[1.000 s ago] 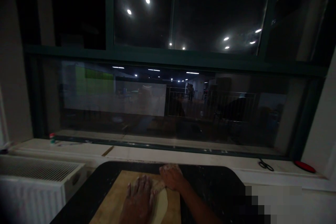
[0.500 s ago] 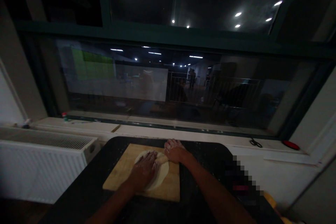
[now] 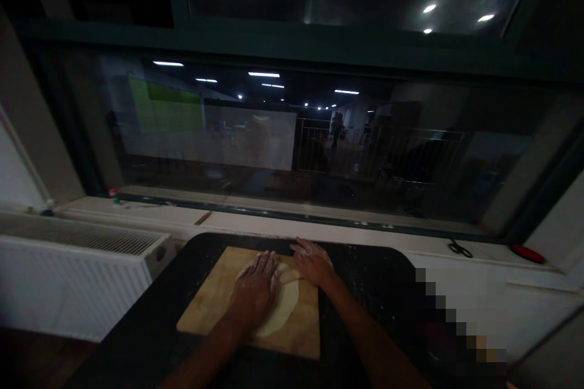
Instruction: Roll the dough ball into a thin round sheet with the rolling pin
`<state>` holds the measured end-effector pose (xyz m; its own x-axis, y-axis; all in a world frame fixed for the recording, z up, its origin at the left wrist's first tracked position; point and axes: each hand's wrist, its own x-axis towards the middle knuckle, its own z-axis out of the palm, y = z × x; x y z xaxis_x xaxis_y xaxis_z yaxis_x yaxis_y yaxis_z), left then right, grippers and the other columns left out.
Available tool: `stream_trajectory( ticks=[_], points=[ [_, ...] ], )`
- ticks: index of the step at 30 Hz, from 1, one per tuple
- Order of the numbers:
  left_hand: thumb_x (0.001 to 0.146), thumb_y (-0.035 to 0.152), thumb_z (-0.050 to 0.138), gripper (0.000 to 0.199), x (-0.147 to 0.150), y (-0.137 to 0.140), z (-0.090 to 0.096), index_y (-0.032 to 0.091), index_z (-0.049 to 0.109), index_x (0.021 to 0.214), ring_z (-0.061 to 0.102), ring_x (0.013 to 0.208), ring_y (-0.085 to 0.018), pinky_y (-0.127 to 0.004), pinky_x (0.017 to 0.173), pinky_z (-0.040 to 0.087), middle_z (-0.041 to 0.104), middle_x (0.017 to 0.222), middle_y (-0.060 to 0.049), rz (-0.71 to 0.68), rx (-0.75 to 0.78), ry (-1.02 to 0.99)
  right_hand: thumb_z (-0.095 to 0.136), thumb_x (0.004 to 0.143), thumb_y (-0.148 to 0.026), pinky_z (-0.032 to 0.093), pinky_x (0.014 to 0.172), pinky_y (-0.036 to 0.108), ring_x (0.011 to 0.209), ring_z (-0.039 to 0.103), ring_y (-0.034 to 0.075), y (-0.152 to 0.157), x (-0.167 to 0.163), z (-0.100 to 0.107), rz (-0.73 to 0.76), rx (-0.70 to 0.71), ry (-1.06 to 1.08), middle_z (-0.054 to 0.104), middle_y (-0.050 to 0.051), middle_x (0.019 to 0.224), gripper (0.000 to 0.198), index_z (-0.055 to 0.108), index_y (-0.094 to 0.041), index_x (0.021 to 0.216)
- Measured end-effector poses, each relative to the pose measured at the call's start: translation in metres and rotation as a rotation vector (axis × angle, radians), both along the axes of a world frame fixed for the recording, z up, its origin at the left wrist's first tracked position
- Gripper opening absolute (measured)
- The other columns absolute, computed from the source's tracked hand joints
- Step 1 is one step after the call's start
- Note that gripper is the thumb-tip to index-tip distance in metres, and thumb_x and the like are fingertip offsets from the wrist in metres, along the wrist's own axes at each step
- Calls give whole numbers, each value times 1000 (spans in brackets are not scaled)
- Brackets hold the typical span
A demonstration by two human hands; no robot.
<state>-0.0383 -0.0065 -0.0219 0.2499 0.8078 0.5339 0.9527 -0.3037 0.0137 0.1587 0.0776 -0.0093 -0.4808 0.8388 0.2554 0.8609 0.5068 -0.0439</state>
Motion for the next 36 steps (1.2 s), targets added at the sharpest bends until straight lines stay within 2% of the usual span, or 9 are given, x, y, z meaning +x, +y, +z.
stream_trajectory(
  ticks=[5, 9, 12, 16, 21, 25, 28, 31, 36],
  points=[
    [97, 24, 42, 43, 6, -31, -17, 14, 54, 137, 48, 135, -29, -49, 111, 41, 56, 144, -11, -98, 191, -33, 25, 102, -29, 29, 117, 47, 137, 45, 22, -56, 14, -6, -86, 46, 27, 50, 7, 148, 48, 54, -21, 140],
    [97, 29, 43, 45, 7, -49, -23, 17, 52, 139, 46, 137, -26, -47, 115, 36, 54, 146, -8, -133, 191, -69, 24, 102, -25, 31, 117, 44, 135, 48, 21, -74, 18, -8, -64, 75, -16, 54, 10, 144, 49, 55, -17, 139],
    [98, 30, 42, 45, 5, -43, -19, 16, 52, 139, 47, 136, -26, -48, 113, 38, 54, 145, -9, -130, 112, -70, 31, 100, -22, 36, 114, 44, 136, 47, 24, -56, 15, -1, 39, 30, -123, 51, 13, 146, 47, 55, -14, 139],
    [100, 30, 34, 47, -6, -18, 0, 14, 49, 141, 46, 137, -28, -53, 110, 41, 52, 146, -13, -105, -141, -30, 38, 99, -26, 41, 109, 43, 131, 52, 25, -5, -3, 17, 136, -105, -192, 56, 12, 142, 43, 57, -18, 137],
    [101, 27, 29, 44, -20, 8, 20, 20, 60, 131, 47, 136, -31, -60, 107, 40, 53, 145, -11, -84, -270, 7, 36, 102, -37, 46, 102, 32, 121, 61, 20, 48, -30, 24, 73, -127, -102, 67, 8, 129, 41, 66, -21, 124],
    [100, 28, 30, 46, -15, 10, 18, 16, 55, 137, 45, 138, -33, -62, 110, 35, 50, 148, -16, -21, -262, -9, 39, 100, -34, 41, 107, 35, 128, 55, 21, 57, -33, 13, -29, -108, -34, 62, 10, 137, 41, 62, -18, 131],
    [100, 30, 31, 49, -6, 5, 13, 12, 48, 143, 42, 140, -32, -57, 114, 34, 47, 149, -17, 8, -192, -46, 37, 100, -30, 34, 113, 39, 136, 46, 22, 44, -22, 5, -79, -94, -13, 56, 10, 143, 43, 59, -18, 135],
    [100, 29, 33, 48, 0, 0, 8, 13, 48, 143, 45, 137, -31, -52, 109, 42, 49, 148, -16, -22, -114, -51, 34, 102, -29, 30, 116, 40, 141, 40, 21, 18, -10, 5, -100, -88, -17, 51, 9, 147, 44, 57, -19, 138],
    [100, 30, 36, 46, -5, -10, -2, 17, 50, 142, 50, 134, -29, -48, 105, 48, 53, 146, -10, -113, -20, 13, 33, 101, -28, 35, 112, 48, 135, 47, 27, -42, 2, 8, -205, -62, -33, 50, 12, 147, 45, 57, -20, 138]
  ],
)
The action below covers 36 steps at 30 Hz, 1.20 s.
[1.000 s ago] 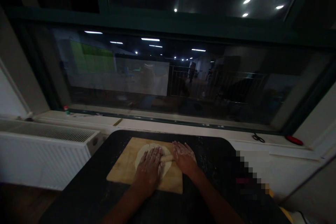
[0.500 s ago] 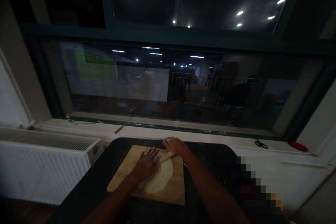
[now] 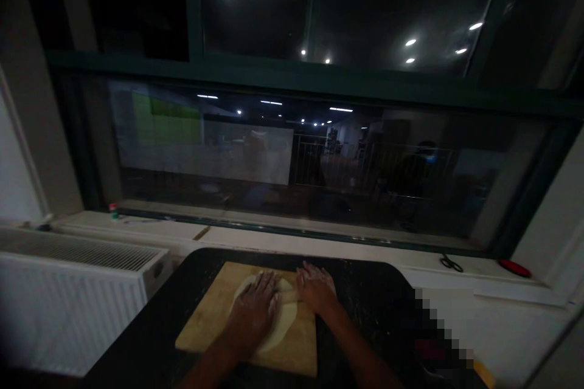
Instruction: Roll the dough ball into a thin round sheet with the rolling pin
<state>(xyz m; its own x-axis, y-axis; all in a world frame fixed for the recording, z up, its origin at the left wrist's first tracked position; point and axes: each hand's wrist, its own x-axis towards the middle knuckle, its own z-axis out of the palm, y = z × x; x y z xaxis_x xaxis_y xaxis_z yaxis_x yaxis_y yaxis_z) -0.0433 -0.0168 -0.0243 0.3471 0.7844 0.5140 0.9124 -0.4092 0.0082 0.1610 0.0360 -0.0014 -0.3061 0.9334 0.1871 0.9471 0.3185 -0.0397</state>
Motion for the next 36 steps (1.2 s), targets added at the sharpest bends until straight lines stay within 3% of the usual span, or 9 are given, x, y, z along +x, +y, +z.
stream_trajectory(
  ticks=[4, 8, 11, 15, 18, 22, 25, 30, 36],
  points=[
    [99, 30, 39, 48, -10, -11, -20, 20, 45, 146, 46, 137, -27, -48, 112, 42, 48, 149, -7, -143, 163, 65, 31, 99, -22, 36, 113, 50, 132, 52, 27, -44, 5, -15, -30, 112, 16, 53, 12, 145, 47, 58, -20, 137],
    [99, 32, 40, 49, -13, -7, -34, 23, 44, 147, 48, 136, -26, -47, 111, 43, 50, 148, -6, -159, 266, 17, 27, 100, -25, 33, 115, 49, 133, 51, 25, -52, 4, -22, -33, 156, 29, 55, 10, 143, 48, 58, -24, 137],
    [100, 39, 40, 45, -10, 7, -30, 23, 53, 140, 57, 127, -26, -45, 106, 47, 59, 140, -6, -155, 214, 8, 30, 98, -22, 38, 112, 49, 133, 50, 27, -33, 0, -11, -18, 77, -20, 53, 11, 145, 47, 60, -23, 135],
    [99, 35, 39, 43, -6, 29, -12, 25, 56, 137, 58, 126, -27, -49, 105, 47, 60, 139, -7, -92, 41, -8, 38, 97, -24, 34, 112, 55, 140, 41, 30, 7, -5, 8, 112, 2, -50, 50, 10, 147, 43, 58, -24, 136],
    [99, 29, 37, 43, -8, 47, -1, 28, 57, 137, 53, 130, -29, -56, 105, 45, 57, 141, -8, -71, -99, 3, 43, 97, -24, 40, 109, 43, 129, 54, 26, 41, -13, 14, 183, -41, -60, 61, 12, 136, 36, 66, -21, 124],
    [96, 25, 38, 43, -13, 71, 3, 30, 60, 133, 51, 132, -32, -63, 102, 44, 57, 141, -9, -47, -189, 25, 34, 102, -35, 49, 96, 36, 112, 65, 23, 79, -27, 15, 80, 3, -17, 72, 11, 117, 40, 70, -20, 112],
    [96, 27, 39, 43, -10, 78, -3, 28, 60, 133, 52, 131, -34, -64, 104, 41, 58, 140, -11, 68, -128, -51, 34, 101, -37, 51, 91, 37, 108, 66, 24, 89, -31, 11, -12, 38, 7, 72, 11, 113, 41, 71, -20, 111],
    [96, 32, 41, 45, 0, 68, -8, 24, 58, 137, 47, 136, -32, -58, 112, 36, 55, 143, -8, 101, 13, -108, 38, 99, -31, 47, 99, 44, 126, 55, 28, 67, -19, -1, -92, 61, 33, 62, 14, 134, 40, 66, -21, 125],
    [98, 28, 36, 47, -1, 27, -4, 19, 51, 142, 48, 135, -28, -49, 109, 44, 52, 146, -9, -15, 67, -2, 35, 100, -29, 35, 110, 53, 135, 46, 30, -4, -8, -8, -165, 103, 19, 49, 10, 149, 43, 62, -24, 132]
  ],
)
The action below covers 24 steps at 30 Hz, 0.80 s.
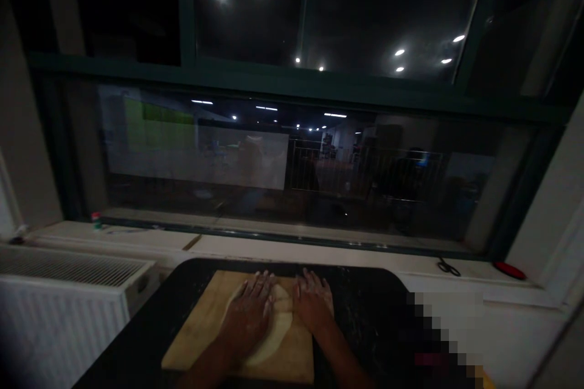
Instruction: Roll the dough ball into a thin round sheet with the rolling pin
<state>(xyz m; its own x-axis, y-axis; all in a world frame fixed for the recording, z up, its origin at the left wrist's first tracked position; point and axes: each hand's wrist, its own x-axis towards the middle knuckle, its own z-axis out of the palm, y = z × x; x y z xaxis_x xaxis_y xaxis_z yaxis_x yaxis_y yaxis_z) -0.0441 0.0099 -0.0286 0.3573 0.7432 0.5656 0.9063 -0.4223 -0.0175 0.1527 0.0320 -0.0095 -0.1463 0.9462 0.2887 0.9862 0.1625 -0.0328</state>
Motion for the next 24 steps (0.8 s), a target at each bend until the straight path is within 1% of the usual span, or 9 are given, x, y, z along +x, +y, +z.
stream_trajectory(
  ticks=[2, 5, 7, 9, 13, 15, 17, 21, 24],
  points=[
    [100, 29, 35, 47, -3, -24, -2, 18, 48, 144, 47, 136, -26, -47, 112, 42, 50, 148, -9, -53, 12, 22, 31, 101, -31, 37, 107, 53, 132, 48, 31, -27, 3, -4, 5, 47, -8, 49, 10, 149, 44, 60, -24, 133],
    [100, 31, 37, 51, -8, -59, -6, 19, 38, 150, 44, 139, -24, -44, 115, 37, 43, 153, -7, -130, 12, 40, 25, 103, -33, 40, 101, 50, 123, 54, 31, -57, 8, -11, 14, 105, 2, 55, 12, 142, 47, 57, -24, 136],
    [100, 31, 38, 52, -11, -73, -7, 21, 33, 152, 42, 140, -23, -44, 116, 37, 42, 155, -6, -147, 5, 27, 22, 104, -33, 39, 101, 50, 121, 55, 31, -64, 10, -12, 23, 100, -7, 60, 13, 135, 48, 60, -24, 131],
    [101, 29, 36, 50, -13, -76, -5, 21, 37, 150, 44, 139, -22, -42, 115, 38, 46, 152, -6, -152, -8, -6, 19, 104, -33, 39, 100, 47, 117, 58, 29, -58, 9, -6, 46, 70, -32, 65, 14, 128, 49, 65, -22, 121],
    [102, 31, 33, 44, -16, -52, 3, 19, 50, 140, 51, 133, -20, -39, 112, 42, 56, 144, -8, -106, -98, -58, 18, 105, -34, 46, 89, 38, 96, 68, 24, -18, 0, 25, 98, -25, -98, 73, 13, 102, 50, 66, -20, 112],
    [102, 30, 32, 43, -18, -34, 7, 17, 55, 136, 52, 133, -22, -42, 112, 42, 58, 141, -10, -17, -148, -68, 23, 104, -36, 47, 87, 39, 95, 68, 25, 9, -6, 39, 147, -47, -122, 73, 14, 100, 47, 65, -19, 116],
    [101, 26, 32, 43, -21, -16, 9, 16, 58, 133, 50, 134, -25, -49, 113, 40, 59, 140, -12, 62, -169, -69, 33, 102, -34, 48, 89, 39, 100, 67, 26, 35, -12, 48, 229, -75, -135, 73, 14, 106, 39, 65, -19, 118],
    [99, 27, 32, 45, -22, 10, 11, 11, 59, 133, 47, 136, -33, -59, 112, 35, 56, 141, -17, 183, -168, -69, 50, 96, -29, 48, 92, 39, 117, 60, 27, 73, -20, 42, 369, -142, -135, 67, 14, 125, 29, 69, -18, 115],
    [99, 28, 32, 47, -18, 18, 11, 11, 58, 135, 47, 136, -33, -58, 115, 32, 56, 142, -16, 219, -151, -63, 37, 102, -34, 45, 100, 45, 131, 49, 27, 87, -20, 27, 371, -129, -96, 57, 12, 141, 38, 65, -21, 125]
  ],
)
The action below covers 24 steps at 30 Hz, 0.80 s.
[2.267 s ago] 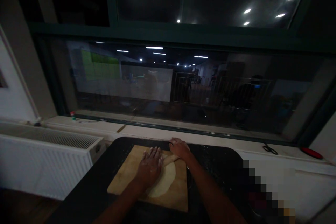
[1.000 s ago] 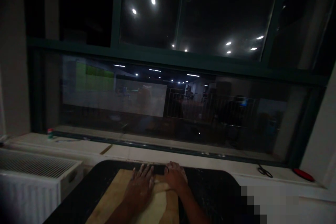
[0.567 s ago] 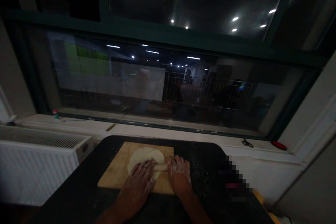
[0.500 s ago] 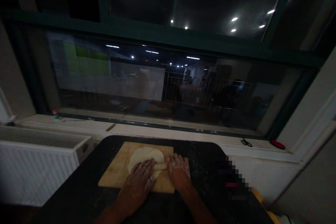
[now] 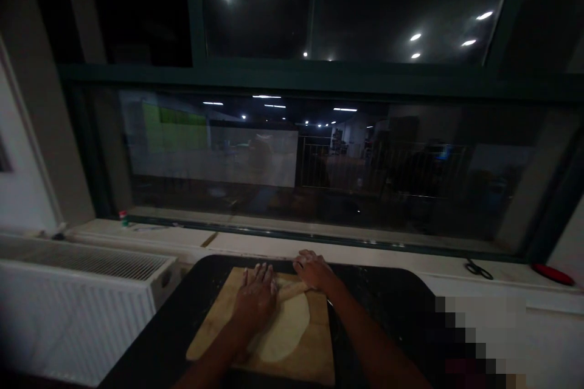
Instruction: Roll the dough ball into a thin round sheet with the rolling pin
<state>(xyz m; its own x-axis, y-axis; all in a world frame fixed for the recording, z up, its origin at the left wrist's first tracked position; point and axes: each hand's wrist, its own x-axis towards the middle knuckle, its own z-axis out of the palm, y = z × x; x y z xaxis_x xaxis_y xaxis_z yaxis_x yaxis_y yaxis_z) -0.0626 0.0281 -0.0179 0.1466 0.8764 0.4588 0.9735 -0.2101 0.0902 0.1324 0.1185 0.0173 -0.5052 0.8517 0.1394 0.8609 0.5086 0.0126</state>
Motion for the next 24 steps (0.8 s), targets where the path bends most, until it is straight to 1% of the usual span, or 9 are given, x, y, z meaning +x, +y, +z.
stream_trajectory(
  ticks=[3, 5, 9, 13, 15, 16, 18, 21, 24],
  points=[
    [98, 26, 33, 46, 7, -2, -2, 14, 58, 134, 49, 135, -31, -54, 115, 35, 56, 142, -13, -19, 24, -3, 29, 104, -35, 40, 107, 45, 137, 44, 24, -2, 6, -12, -54, 13, 38, 52, 10, 147, 44, 60, -23, 134],
    [99, 26, 33, 46, 10, -7, -6, 15, 57, 136, 50, 134, -30, -53, 113, 38, 57, 142, -11, -43, 57, 1, 29, 103, -34, 37, 111, 44, 140, 41, 23, -15, 12, -17, -98, 16, 49, 49, 9, 149, 45, 58, -23, 137],
    [99, 27, 37, 45, 8, -29, -18, 17, 52, 140, 51, 133, -28, -49, 109, 45, 53, 146, -10, -150, 207, 77, 28, 101, -25, 28, 117, 46, 139, 43, 23, -66, 27, -27, -185, 30, 56, 49, 8, 149, 48, 53, -22, 142],
    [97, 27, 43, 52, 1, -61, -32, 17, 41, 148, 45, 138, -26, -44, 111, 43, 44, 153, -8, -262, 355, 163, 25, 103, -28, 19, 121, 47, 140, 41, 22, -123, 36, -42, -223, 171, 126, 48, 6, 149, 49, 53, -22, 142],
    [97, 29, 44, 54, -1, -72, -35, 18, 37, 150, 42, 140, -25, -43, 111, 43, 41, 155, -7, -275, 369, 177, 26, 103, -31, 15, 122, 49, 142, 39, 24, -139, 37, -48, -226, 223, 127, 48, 8, 149, 49, 55, -19, 140],
    [97, 30, 44, 54, -1, -75, -35, 19, 37, 150, 43, 140, -25, -43, 111, 43, 42, 154, -7, -278, 359, 172, 26, 103, -31, 14, 122, 49, 142, 39, 24, -141, 36, -49, -231, 229, 122, 49, 9, 148, 49, 56, -18, 139],
    [98, 31, 42, 53, 1, -74, -33, 18, 38, 149, 44, 139, -25, -44, 111, 44, 44, 153, -7, -285, 309, 139, 23, 103, -29, 15, 122, 49, 141, 40, 23, -134, 32, -45, -233, 204, 110, 52, 10, 145, 50, 58, -17, 137],
    [99, 30, 39, 49, 4, -57, -23, 16, 44, 145, 50, 134, -25, -45, 110, 45, 50, 148, -10, -278, 184, 56, 20, 104, -29, 19, 120, 50, 139, 43, 23, -105, 21, -30, -253, 113, 69, 53, 8, 146, 50, 58, -21, 136],
    [100, 32, 35, 45, 5, -34, -10, 16, 53, 139, 53, 132, -26, -47, 110, 43, 56, 143, -11, -253, 54, -13, 25, 104, -31, 29, 115, 50, 138, 44, 25, -71, 11, -12, -245, 17, -4, 49, 10, 149, 46, 57, -23, 137]
  ],
)
